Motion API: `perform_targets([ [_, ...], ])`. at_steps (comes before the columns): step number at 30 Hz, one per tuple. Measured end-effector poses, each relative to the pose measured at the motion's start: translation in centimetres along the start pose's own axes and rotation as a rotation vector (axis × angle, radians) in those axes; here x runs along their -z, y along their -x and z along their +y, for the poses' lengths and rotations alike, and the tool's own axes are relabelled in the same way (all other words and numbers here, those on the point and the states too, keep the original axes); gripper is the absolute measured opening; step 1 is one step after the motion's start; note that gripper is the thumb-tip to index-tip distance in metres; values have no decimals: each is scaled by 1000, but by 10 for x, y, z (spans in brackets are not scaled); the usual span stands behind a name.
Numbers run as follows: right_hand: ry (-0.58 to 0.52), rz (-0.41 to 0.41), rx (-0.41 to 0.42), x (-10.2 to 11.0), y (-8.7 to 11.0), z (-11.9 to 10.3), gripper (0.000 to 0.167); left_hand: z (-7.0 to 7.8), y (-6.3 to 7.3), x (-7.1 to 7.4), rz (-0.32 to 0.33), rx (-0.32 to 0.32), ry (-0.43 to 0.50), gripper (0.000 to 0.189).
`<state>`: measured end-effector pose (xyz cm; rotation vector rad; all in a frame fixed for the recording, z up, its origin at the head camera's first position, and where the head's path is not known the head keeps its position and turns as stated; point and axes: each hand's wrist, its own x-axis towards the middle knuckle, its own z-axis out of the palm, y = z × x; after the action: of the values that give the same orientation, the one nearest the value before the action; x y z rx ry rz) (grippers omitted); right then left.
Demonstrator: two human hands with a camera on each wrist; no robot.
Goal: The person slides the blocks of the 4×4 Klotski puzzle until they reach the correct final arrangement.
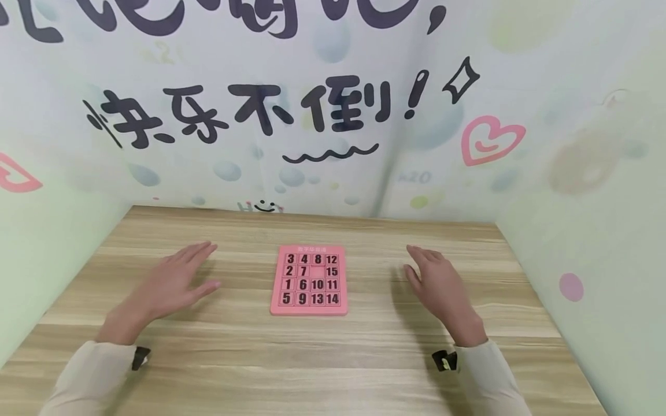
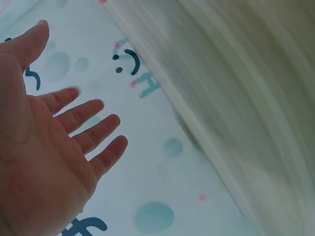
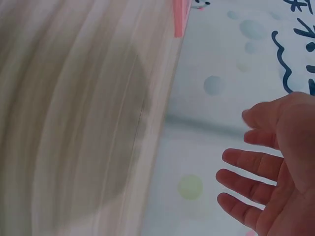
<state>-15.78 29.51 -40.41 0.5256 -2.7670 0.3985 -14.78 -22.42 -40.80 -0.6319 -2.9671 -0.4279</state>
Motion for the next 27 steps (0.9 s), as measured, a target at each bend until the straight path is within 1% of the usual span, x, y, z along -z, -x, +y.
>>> perform_targets([
  [4, -19, 12, 36, -10, -7, -11, 40, 9, -7, -2, -14, 17, 111, 92],
  [6, -44, 0, 29, -13, -11, -17, 39, 14, -11, -3, -20, 37, 143, 96],
  [11, -127, -65, -16, -21, -21, -33, 39, 23, -19, -6, -42, 66, 176, 97],
  [14, -157, -99, -31, -25, -24, -40, 39, 31, -25, -10, -60, 63, 204, 97],
  [18, -190, -139, -23, -33, -27, -49, 41, 40, -33, -15, -86, 58, 239, 93],
  [22, -233, -159, -13, -41, -33, -57, 45, 47, -39, -20, -125, 70, 264, 89],
  [24, -258, -160, -9, -45, -38, -62, 46, 49, -42, -22, -146, 67, 276, 91],
  [27, -300, -169, -10, -51, -44, -69, 47, 53, -45, -27, -190, 58, 314, 100],
])
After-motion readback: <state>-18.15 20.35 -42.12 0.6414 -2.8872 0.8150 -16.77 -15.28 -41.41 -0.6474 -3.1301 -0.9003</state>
